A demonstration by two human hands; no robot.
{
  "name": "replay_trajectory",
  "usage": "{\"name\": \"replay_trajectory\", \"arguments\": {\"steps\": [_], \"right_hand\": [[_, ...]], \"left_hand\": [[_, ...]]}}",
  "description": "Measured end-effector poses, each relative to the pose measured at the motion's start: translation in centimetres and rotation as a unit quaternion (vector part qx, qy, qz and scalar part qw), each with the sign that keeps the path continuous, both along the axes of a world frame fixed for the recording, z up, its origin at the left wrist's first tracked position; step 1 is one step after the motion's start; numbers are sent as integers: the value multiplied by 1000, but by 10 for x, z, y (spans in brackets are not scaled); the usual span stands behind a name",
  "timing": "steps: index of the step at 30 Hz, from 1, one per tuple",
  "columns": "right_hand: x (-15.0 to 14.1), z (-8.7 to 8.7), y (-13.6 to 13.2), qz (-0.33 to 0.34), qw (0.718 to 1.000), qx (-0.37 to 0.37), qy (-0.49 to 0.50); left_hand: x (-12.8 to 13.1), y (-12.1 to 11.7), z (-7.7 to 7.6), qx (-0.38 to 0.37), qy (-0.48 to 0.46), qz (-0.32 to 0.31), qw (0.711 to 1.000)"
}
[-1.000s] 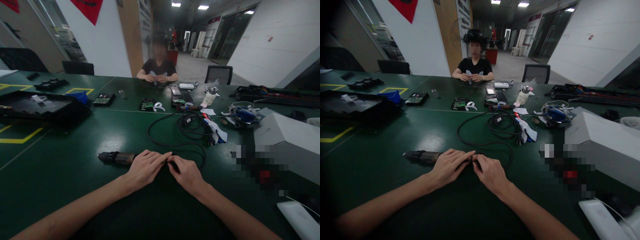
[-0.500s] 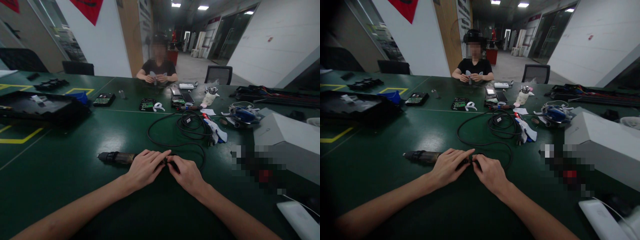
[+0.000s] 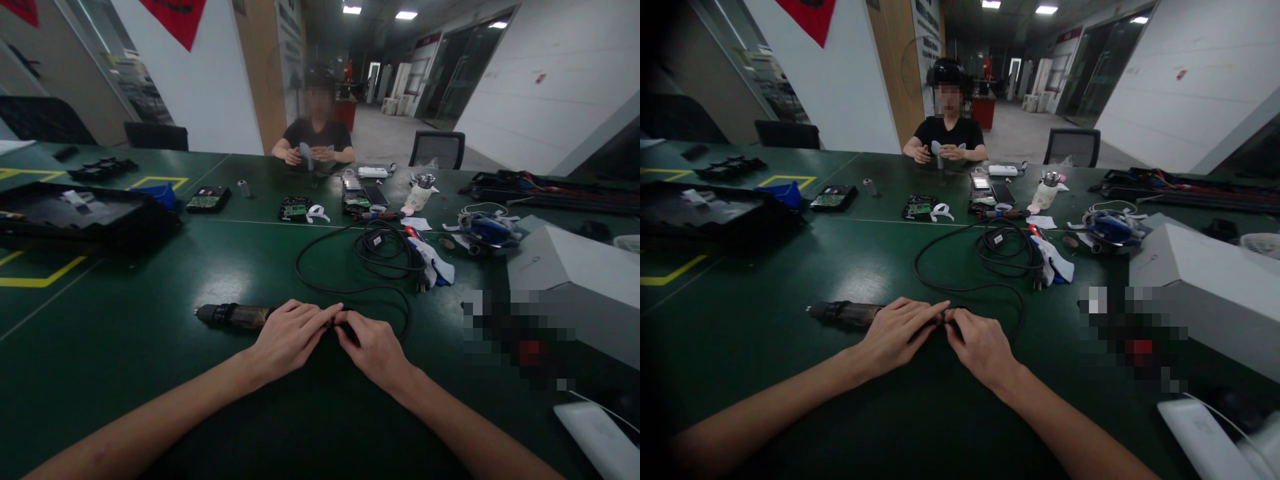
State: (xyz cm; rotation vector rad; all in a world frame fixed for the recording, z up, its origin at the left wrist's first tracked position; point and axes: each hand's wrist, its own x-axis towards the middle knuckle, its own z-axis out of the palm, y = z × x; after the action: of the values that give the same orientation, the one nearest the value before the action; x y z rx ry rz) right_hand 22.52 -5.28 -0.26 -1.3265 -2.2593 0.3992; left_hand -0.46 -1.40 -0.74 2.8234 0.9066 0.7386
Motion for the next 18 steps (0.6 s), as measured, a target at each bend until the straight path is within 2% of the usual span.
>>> {"name": "replay_trajectory", "arguments": {"steps": [4, 9, 14, 18], "right_hand": [[0, 1, 0, 8, 1000, -12, -2], [1, 1, 1, 7, 1000, -11, -5], [1, 0, 0, 8, 1000, -8, 1], [0, 0, 0, 4, 1000, -5, -4]], "left_hand": [[1, 0, -1, 13, 4, 32, 999], [-1, 0, -1, 0, -4, -5, 1000], [1, 0, 0, 2, -10, 27, 1000], [0, -1, 2, -13, -8, -2, 1000]]}}
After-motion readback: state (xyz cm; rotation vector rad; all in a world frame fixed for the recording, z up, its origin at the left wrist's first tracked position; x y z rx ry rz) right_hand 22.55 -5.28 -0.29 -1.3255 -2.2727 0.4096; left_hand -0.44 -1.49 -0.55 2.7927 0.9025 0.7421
